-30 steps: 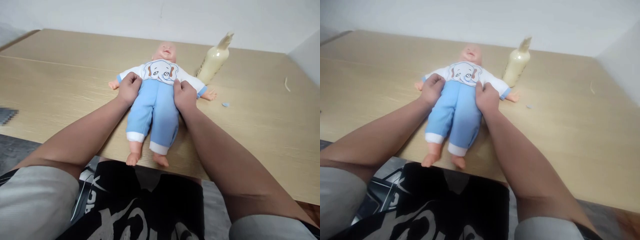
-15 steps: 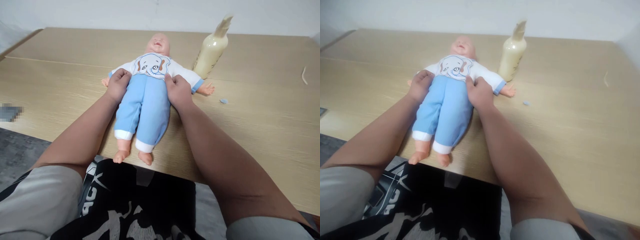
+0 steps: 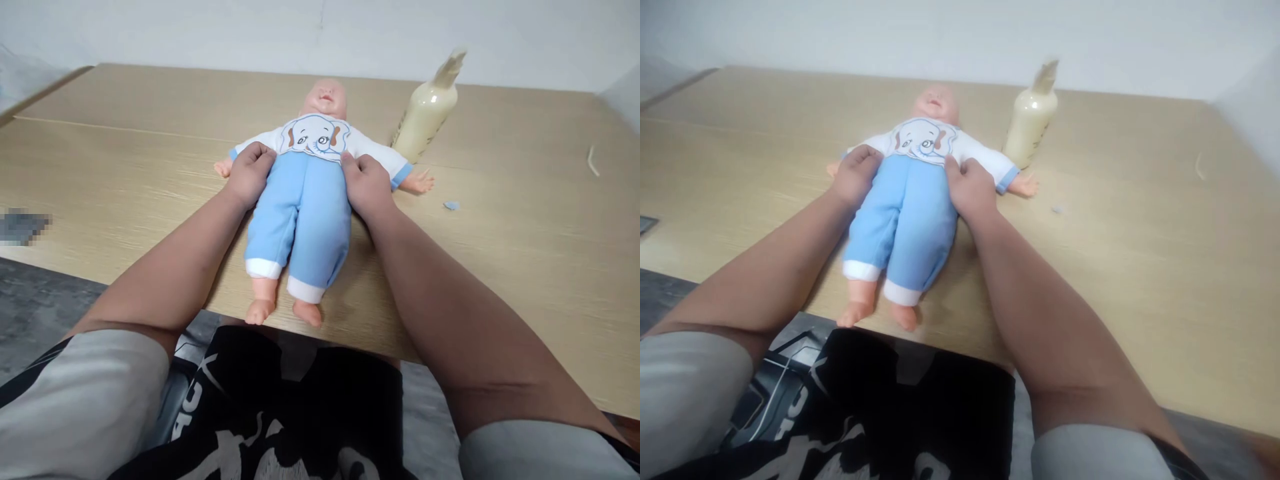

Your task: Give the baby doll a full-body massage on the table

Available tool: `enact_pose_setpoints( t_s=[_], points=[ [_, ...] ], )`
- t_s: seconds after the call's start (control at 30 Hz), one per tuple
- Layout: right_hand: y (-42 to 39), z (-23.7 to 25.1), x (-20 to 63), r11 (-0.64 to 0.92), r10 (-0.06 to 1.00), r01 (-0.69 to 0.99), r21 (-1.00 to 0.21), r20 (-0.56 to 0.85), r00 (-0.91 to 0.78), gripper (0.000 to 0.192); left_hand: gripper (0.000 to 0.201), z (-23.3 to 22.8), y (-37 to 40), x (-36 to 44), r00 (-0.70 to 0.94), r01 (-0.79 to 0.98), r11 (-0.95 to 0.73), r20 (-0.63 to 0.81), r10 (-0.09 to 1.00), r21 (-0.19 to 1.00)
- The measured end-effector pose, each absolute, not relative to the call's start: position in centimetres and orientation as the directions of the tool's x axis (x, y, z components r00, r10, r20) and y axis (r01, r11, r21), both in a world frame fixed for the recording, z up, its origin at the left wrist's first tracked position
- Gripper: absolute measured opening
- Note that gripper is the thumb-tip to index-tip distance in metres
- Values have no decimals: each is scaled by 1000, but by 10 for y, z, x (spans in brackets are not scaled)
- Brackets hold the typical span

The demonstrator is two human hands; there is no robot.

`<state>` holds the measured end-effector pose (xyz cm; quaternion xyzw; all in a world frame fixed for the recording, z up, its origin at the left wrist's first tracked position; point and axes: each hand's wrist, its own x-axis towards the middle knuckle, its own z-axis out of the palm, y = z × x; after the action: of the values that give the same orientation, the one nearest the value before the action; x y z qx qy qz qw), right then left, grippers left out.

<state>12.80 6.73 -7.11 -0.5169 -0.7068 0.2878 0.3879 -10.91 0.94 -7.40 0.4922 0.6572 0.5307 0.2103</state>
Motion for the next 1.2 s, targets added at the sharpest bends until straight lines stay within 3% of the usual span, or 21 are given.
enact_pose_setpoints(
  t_s=[0.27, 0.47, 0.67, 1.0, 1.2],
  points=[
    [70, -70, 128, 315, 948, 615, -722, 268, -171, 47, 18, -79, 13, -115, -355, 471, -153, 346, 868, 869],
    [59, -66, 131, 363, 917, 652, -665, 379, -124, 36, 17, -75, 10, -110, -374, 483, -129, 337, 864, 866],
    [56, -67, 130, 390, 907, 608, -692, 402, -125, 32, 17, -74, 9, -109, -385, 462, -103, 304, 871, 881],
    [61, -75, 128, 312, 949, 522, -794, 286, -133, 42, 26, -70, 5, -109, -409, 493, -24, 256, 876, 870],
    [49, -66, 125, 335, 936, 462, -821, 348, -59, 34, 25, -66, -2, -98, -434, 426, 8, 196, 879, 905]
  ],
)
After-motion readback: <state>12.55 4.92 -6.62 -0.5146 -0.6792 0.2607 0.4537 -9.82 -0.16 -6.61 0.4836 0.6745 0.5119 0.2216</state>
